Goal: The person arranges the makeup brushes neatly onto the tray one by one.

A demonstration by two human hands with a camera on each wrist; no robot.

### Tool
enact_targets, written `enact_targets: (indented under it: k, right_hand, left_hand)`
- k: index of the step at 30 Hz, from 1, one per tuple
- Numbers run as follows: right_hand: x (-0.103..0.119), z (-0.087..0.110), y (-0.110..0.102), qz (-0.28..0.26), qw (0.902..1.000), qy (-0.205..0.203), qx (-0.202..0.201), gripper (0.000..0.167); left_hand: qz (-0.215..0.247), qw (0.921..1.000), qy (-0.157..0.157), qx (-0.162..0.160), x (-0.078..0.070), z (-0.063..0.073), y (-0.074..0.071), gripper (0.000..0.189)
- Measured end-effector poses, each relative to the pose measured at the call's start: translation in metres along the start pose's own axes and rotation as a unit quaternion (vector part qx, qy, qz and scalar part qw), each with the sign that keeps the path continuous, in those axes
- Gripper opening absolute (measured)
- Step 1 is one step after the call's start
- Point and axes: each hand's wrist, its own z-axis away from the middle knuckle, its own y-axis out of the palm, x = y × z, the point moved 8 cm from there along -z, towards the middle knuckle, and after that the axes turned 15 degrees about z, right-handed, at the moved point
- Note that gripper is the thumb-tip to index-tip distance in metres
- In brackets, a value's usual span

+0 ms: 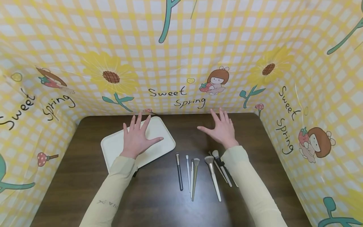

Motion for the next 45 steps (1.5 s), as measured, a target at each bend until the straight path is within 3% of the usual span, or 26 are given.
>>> enact_targets:
  k: [21,27,32,45]
  right_hand:
    - [-0.025,0.013,0.006,-0.040,0.9988,0.026,-0.006,0.114]
    - [-0.035,0.019,0.012,-0.083,0.9953,0.050,0.004,0.117]
    - [-0.045,0.024,0.017,-0.117,0.9904,0.073,0.014,0.118]
    - [-0.066,0.039,0.025,-0.137,0.9856,0.098,0.019,0.117]
  left_hand:
    - [0.017,0.9995,-0.025,0.007,0.010,0.013,-0.002,0.116]
    - [0.029,0.9991,-0.032,0.000,0.014,0.019,-0.004,0.113]
    - [0.036,0.9983,-0.045,0.005,0.021,0.024,-0.001,0.114]
    - [0.060,0.9944,-0.087,0.007,0.042,0.048,0.000,0.114]
